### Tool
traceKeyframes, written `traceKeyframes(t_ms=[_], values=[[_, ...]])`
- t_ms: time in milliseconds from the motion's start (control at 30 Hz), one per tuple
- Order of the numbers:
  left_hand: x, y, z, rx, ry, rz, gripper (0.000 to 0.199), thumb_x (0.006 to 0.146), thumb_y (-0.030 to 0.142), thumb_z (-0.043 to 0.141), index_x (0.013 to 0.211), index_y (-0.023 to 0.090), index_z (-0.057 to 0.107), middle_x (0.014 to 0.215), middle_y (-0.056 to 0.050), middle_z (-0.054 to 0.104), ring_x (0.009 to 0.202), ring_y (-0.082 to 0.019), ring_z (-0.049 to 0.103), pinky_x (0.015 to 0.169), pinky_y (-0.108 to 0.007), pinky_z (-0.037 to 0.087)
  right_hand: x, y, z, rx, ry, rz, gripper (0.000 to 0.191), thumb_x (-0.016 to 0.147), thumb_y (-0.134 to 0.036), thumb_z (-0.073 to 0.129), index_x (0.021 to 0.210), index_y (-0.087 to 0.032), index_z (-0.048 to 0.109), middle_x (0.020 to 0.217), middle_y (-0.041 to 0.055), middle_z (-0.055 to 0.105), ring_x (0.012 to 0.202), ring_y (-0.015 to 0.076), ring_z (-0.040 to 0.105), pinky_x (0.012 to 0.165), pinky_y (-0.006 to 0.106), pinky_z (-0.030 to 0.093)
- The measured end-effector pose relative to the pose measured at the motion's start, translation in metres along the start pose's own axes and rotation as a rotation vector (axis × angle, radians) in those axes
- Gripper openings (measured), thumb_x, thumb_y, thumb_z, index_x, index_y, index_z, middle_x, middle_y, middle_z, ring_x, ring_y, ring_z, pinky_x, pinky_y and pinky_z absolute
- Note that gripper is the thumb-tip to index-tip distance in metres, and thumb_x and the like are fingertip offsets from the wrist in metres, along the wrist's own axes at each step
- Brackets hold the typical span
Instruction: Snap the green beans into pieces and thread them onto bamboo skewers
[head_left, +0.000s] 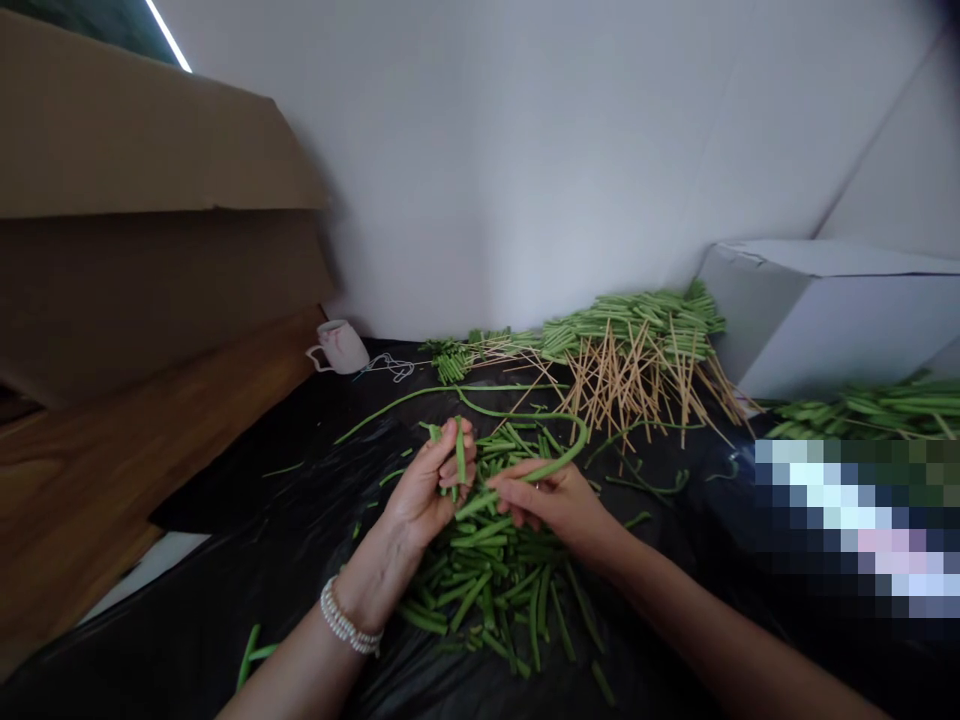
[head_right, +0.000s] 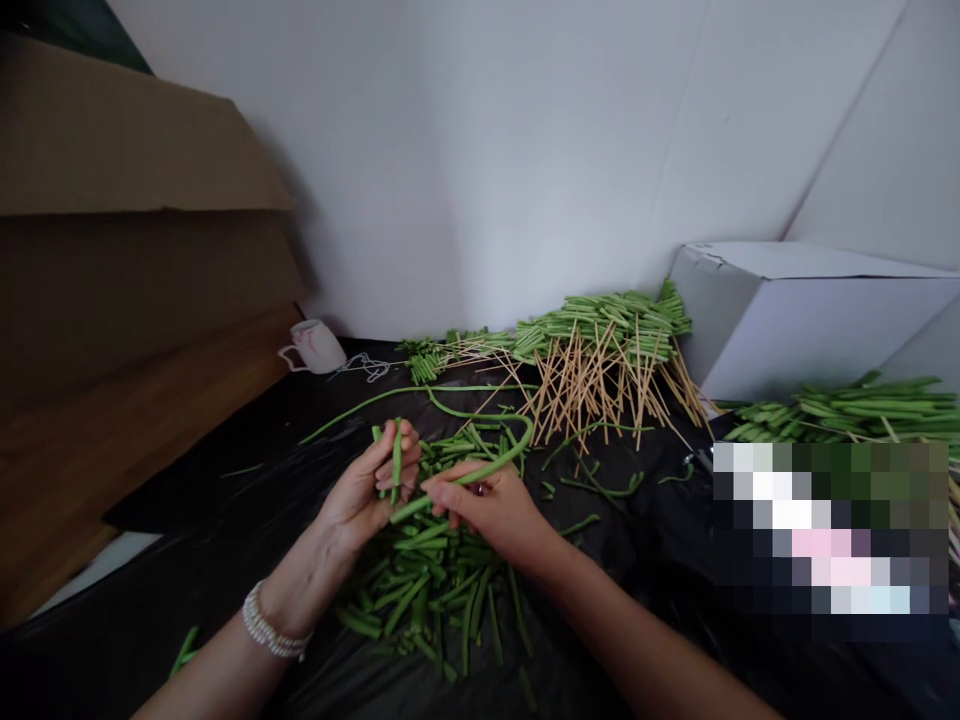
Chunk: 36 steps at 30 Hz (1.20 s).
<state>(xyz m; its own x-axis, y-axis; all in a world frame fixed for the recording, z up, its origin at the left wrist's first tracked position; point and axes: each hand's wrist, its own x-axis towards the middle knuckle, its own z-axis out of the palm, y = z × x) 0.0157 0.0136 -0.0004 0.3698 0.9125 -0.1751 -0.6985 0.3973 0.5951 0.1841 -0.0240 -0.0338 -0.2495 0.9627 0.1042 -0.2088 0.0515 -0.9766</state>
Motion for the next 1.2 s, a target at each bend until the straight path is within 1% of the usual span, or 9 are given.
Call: traceKeyframes(t_ms=[67,133,333,467,633,733,900,1067,1200], values=[[0.0,0.006,0.001,-0.041,-0.078,0.003,0.012,0.089,0.017,0.061,0.079,0.01,0.06,0.063,0.003,0.05,0.045,-0.001,0.04,0.037,-0.009,0.03,-0.001,-0.001,0.001,-0.009,-0.015,0.02,0.025,0.076,-0.043,0.074,0.08,-0.019,0.075,0.066,0.0014,0.068,0.049,0.0089,0.054,0.042,0.021,0.035],[-0.001,0.009,0.001,0.024,-0.129,-0.008,0.014,0.086,0.021,0.063,0.076,0.012,0.059,0.06,0.004,0.047,0.047,-0.003,0.042,0.039,-0.011,0.03,-0.001,-0.004,0.0,0.025,0.007,0.026,0.027,0.075,-0.044,0.074,0.079,-0.018,0.073,0.065,0.0009,0.067,0.049,0.0086,0.054,0.042,0.02,0.035],[-0.005,-0.003,0.0,0.699,-0.118,0.023,0.032,0.075,0.041,0.076,0.083,0.012,0.065,0.058,0.004,0.051,0.041,-0.002,0.029,0.038,-0.016,0.015,0.0,-0.013,-0.006,0.109,0.045,0.039,0.027,0.075,-0.043,0.075,0.077,-0.019,0.064,0.062,-0.0014,0.066,0.048,0.0078,0.053,0.043,0.019,0.036],[-0.009,-0.003,-0.001,0.893,-0.197,-0.089,0.039,0.065,0.042,0.084,0.084,0.012,0.067,0.062,0.002,0.058,0.044,-0.003,0.033,0.041,-0.019,0.015,0.0,-0.017,-0.008,0.109,0.066,0.063,0.029,0.073,-0.043,0.077,0.078,-0.019,0.062,0.057,-0.0038,0.062,0.045,0.0072,0.05,0.043,0.019,0.036],[-0.008,0.001,-0.002,0.891,-0.192,-0.161,0.043,0.063,0.044,0.084,0.086,0.012,0.068,0.059,0.003,0.054,0.043,-0.003,0.028,0.042,-0.021,0.013,0.004,-0.022,-0.016,0.297,0.259,0.065,0.037,0.064,-0.044,0.084,0.078,-0.02,0.059,0.051,-0.0066,0.057,0.04,0.0056,0.045,0.039,0.017,0.03],[-0.009,0.001,-0.001,0.92,-0.202,-0.157,0.045,0.064,0.05,0.081,0.082,0.011,0.068,0.053,0.006,0.043,0.044,-0.003,0.025,0.043,-0.021,0.012,0.004,-0.022,-0.017,0.267,0.229,0.05,0.037,0.064,-0.044,0.084,0.074,-0.019,0.058,0.051,-0.0055,0.058,0.041,0.0056,0.045,0.039,0.017,0.03],[-0.011,-0.001,-0.001,1.014,-0.22,-0.147,0.042,0.067,0.049,0.08,0.082,0.012,0.066,0.056,0.006,0.045,0.046,-0.004,0.026,0.044,-0.021,0.013,0.001,-0.023,-0.014,0.291,0.188,0.058,0.032,0.068,-0.044,0.081,0.074,-0.019,0.063,0.054,-0.0041,0.06,0.043,0.0062,0.047,0.04,0.018,0.031],[-0.007,-0.005,-0.004,0.812,-0.161,-0.039,0.039,0.067,0.044,0.082,0.082,0.013,0.063,0.059,0.006,0.045,0.046,-0.003,0.026,0.042,-0.019,0.012,0.003,-0.026,-0.017,0.393,0.259,0.089,0.027,0.065,-0.038,0.082,0.072,-0.017,0.067,0.056,-0.0034,0.06,0.046,0.0056,0.046,0.042,0.018,0.03],[-0.003,-0.006,-0.005,0.575,-0.078,0.048,0.037,0.067,0.038,0.084,0.081,0.012,0.062,0.057,0.008,0.04,0.044,-0.001,0.021,0.039,-0.015,0.014,0.001,-0.02,-0.012,0.336,0.196,0.046,0.022,0.067,-0.036,0.081,0.074,-0.019,0.069,0.059,-0.0026,0.062,0.046,0.0062,0.046,0.041,0.019,0.028]])
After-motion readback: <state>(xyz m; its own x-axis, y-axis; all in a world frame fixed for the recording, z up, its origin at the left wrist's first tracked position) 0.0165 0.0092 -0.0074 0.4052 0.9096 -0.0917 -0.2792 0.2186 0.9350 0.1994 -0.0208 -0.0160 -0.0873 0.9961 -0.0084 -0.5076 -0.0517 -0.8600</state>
